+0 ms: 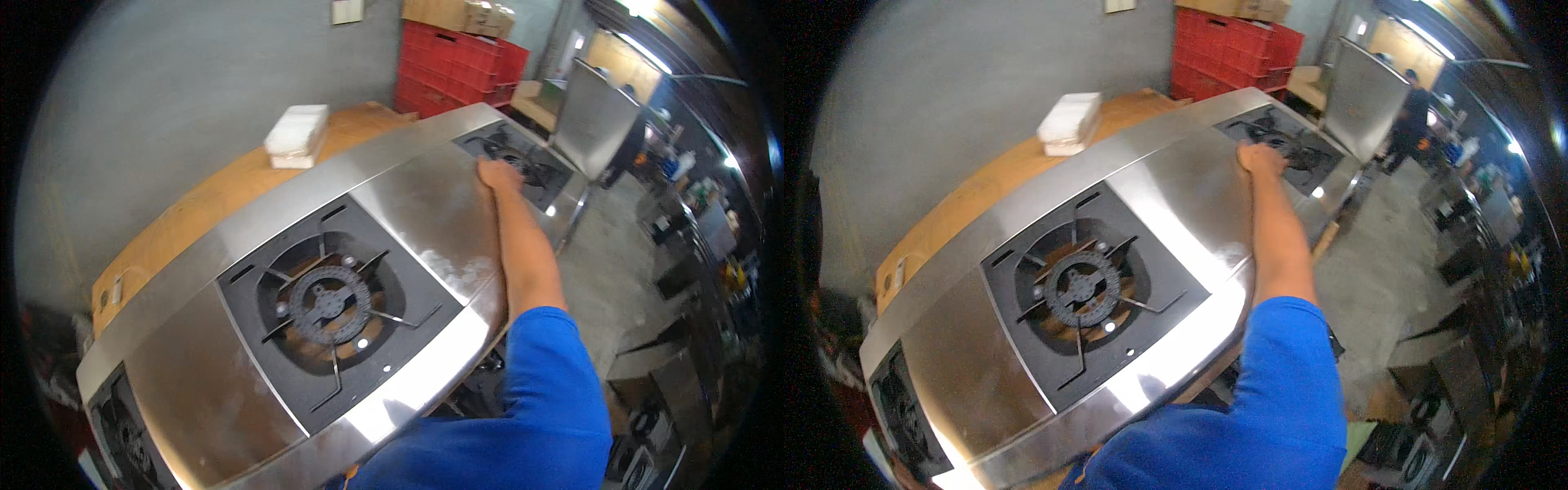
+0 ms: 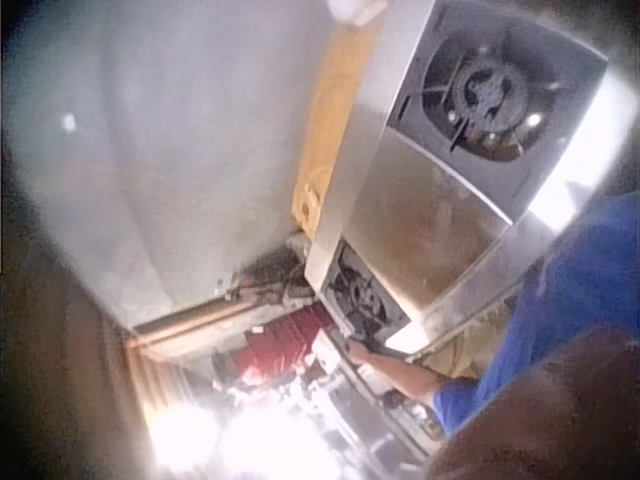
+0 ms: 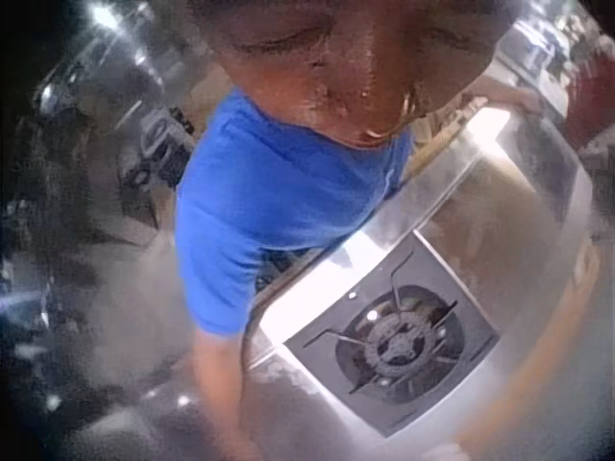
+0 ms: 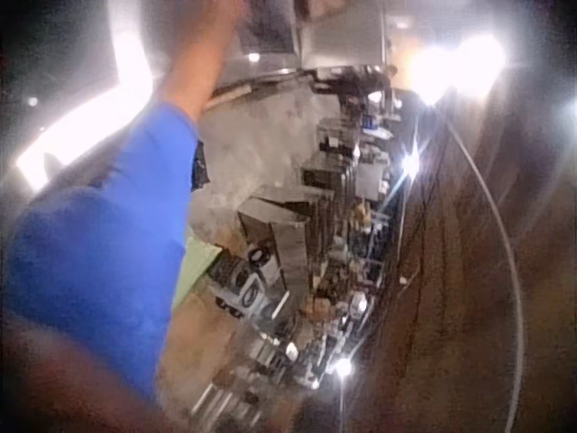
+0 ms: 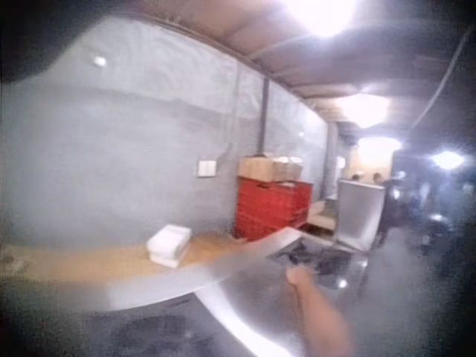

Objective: The person assembles a stainless steel gas stove on a workbench. They place metal panels, install burner grates, and connect a copper gas line using a wrench. The person handles multiple components and tools throughout the process.

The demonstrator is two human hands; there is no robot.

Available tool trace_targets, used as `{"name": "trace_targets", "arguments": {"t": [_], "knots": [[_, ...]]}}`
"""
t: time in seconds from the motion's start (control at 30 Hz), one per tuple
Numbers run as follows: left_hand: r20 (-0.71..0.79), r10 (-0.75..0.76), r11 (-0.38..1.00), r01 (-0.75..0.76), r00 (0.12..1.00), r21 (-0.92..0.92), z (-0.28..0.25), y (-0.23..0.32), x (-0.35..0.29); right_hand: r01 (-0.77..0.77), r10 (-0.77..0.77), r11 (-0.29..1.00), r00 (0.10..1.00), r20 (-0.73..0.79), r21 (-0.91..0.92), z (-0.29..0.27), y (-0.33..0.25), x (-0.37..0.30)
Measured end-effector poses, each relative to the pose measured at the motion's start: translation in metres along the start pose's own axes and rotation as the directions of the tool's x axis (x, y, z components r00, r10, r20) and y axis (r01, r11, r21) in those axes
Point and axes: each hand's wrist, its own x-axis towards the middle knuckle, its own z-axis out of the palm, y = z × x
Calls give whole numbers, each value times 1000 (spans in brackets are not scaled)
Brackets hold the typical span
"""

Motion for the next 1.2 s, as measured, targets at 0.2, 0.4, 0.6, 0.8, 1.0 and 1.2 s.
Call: {"name": "trace_targets", "arguments": {"t": [0.2, 0.4, 0.6, 0.8, 1.0, 1.2], "knots": [[-322, 120, 992, -104, 939, 67, -6, -29, -9, 42, -43, 999, 998, 47, 19, -1, -2, 3], [-301, 297, 904, -368, 906, -216, -1, 37, -148, 57, -57, 998, 997, 45, -2, 18, 8, 31], [-247, 302, 865, -373, 921, -335, -24, 102, -258, 512, -481, 776, 858, 182, -367, 47, 25, 94], [-346, 258, 941, -316, 902, -122, -37, 126, -278, 421, -428, 896, 904, -22, -142, 42, 8, 76], [-353, 284, 923, -354, 892, -152, -41, 125, -284, 757, -738, 639, 653, -169, 136, 25, -12, 13], [-366, 203, 859, -345, 908, -379, -46, 119, -288, 913, -836, 336, 402, -373, 233, 21, -37, -92]]}}
